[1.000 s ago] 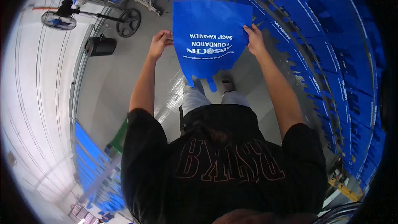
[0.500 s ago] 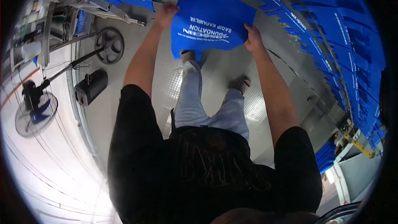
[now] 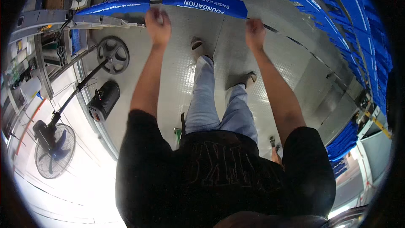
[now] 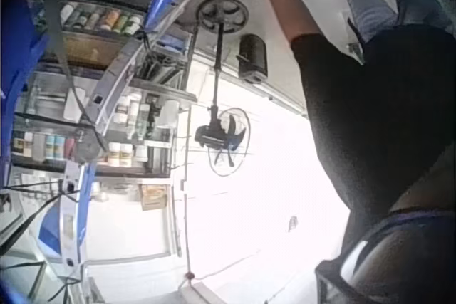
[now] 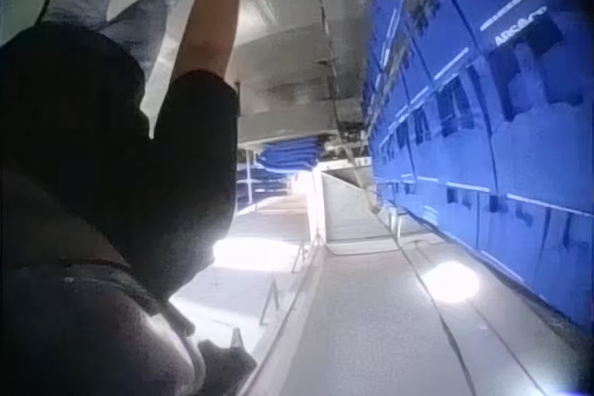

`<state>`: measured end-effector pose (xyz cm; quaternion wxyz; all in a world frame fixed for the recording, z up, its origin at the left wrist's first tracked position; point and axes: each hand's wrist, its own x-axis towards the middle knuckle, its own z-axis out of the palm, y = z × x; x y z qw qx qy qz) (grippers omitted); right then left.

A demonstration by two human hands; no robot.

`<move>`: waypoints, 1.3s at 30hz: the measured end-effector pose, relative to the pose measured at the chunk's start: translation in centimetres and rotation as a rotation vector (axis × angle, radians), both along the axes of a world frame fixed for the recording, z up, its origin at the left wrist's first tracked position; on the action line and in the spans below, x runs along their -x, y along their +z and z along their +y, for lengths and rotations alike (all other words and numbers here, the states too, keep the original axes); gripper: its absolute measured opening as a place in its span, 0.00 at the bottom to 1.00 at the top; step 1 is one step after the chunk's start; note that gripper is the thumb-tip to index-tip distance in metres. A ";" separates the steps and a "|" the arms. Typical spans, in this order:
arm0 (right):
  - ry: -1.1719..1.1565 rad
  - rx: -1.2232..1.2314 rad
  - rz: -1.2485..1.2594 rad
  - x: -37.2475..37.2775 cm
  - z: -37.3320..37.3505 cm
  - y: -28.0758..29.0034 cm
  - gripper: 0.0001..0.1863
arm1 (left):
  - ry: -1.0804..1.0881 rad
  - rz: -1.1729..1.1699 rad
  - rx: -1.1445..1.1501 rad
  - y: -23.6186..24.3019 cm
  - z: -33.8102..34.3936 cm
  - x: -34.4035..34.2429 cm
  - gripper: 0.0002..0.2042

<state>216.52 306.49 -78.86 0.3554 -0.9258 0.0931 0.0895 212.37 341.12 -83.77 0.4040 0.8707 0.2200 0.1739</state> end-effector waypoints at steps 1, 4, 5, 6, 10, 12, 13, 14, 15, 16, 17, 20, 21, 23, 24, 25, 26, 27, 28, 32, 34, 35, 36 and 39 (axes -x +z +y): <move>0.058 -0.013 0.089 2.0 0.5 0.5 0.13 | 0.084 0.152 0.193 -0.3 0.6 2.5 0.15; -0.166 -0.152 0.294 6.0 -5.6 -3.9 0.19 | -0.025 0.395 0.348 -2.3 -3.2 1.7 0.18; -0.302 -0.298 0.368 6.5 -3.1 -3.8 0.20 | -0.040 0.487 0.383 -3.6 -1.9 1.7 0.21; -0.437 -0.443 0.441 6.6 -0.9 -3.5 0.22 | -0.036 0.488 0.367 -5.1 -0.7 1.0 0.21; -0.487 -0.600 0.467 1.3 2.3 -2.7 0.26 | -0.091 0.471 0.600 -7.1 1.0 -2.7 0.21; -0.408 -0.497 0.504 -0.1 2.2 -2.7 0.30 | -0.130 0.462 0.546 -6.9 1.2 -3.2 0.21; -0.417 -0.481 0.490 -0.1 0.9 -3.0 0.30 | -0.147 0.446 0.451 -6.5 0.2 -3.7 0.20; -0.423 -0.510 0.466 0.3 0.0 -3.5 0.29 | -0.160 0.427 0.349 -6.1 -0.4 -4.0 0.19; -0.428 -0.539 0.442 0.5 -1.1 -3.8 0.28 | -0.170 0.417 0.361 -5.7 -0.9 -4.2 0.19; -0.426 -0.552 0.452 1.0 0.1 -3.6 0.28 | -0.170 0.430 0.404 -5.7 0.2 -3.1 0.18; -0.524 -0.589 0.455 1.8 1.6 -3.0 0.26 | -0.165 0.446 0.447 -5.5 1.3 -2.0 0.18; -0.601 -0.650 0.489 1.5 2.2 -2.8 0.25 | -0.157 0.474 0.382 -5.0 1.9 -1.4 0.18; -0.578 -0.675 0.530 1.2 1.6 -3.0 0.25 | -0.163 0.468 0.383 -5.0 1.6 -1.8 0.18; -0.550 -0.600 0.505 0.5 0.2 -4.2 0.24 | -0.203 0.425 0.388 -5.4 0.9 -2.8 0.19; -0.522 -0.527 0.494 0.3 -0.4 -4.7 0.23 | -0.209 0.413 0.393 -5.7 0.6 -3.3 0.19; -0.512 -0.538 0.498 0.6 0.3 -4.8 0.23 | -0.157 0.405 0.395 -6.3 1.3 -3.1 0.18; -0.465 -0.578 0.452 1.2 1.1 -4.9 0.22 | -0.106 0.396 0.398 -6.8 1.9 -2.8 0.18; -0.418 -0.619 0.405 1.6 2.0 -5.1 0.21 | -0.098 0.393 0.388 -7.2 2.9 -2.6 0.18; -0.412 -0.617 0.395 1.4 1.8 -5.4 0.21 | -0.117 0.405 0.434 -7.5 2.9 -2.8 0.18; -0.288 -0.340 0.212 0.7 1.4 -6.1 0.11 | -0.168 0.304 0.466 -7.6 3.0 -3.1 0.15; -0.219 -0.151 0.126 0.6 0.9 -6.0 0.09 | -0.172 0.287 0.355 -6.7 3.2 -3.8 0.13; -0.252 -0.081 0.015 0.4 0.7 -5.7 0.09 | -0.169 0.277 0.249 -6.1 3.0 -4.2 0.11; -0.286 -0.009 -0.097 0.2 0.5 -5.4 0.10 | -0.179 0.276 0.257 -5.5 2.7 -4.8 0.11; -0.445 -0.212 -0.058 -1.0 2.5 -3.5 0.12 | -0.223 0.241 0.206 -4.8 4.6 -5.2 0.11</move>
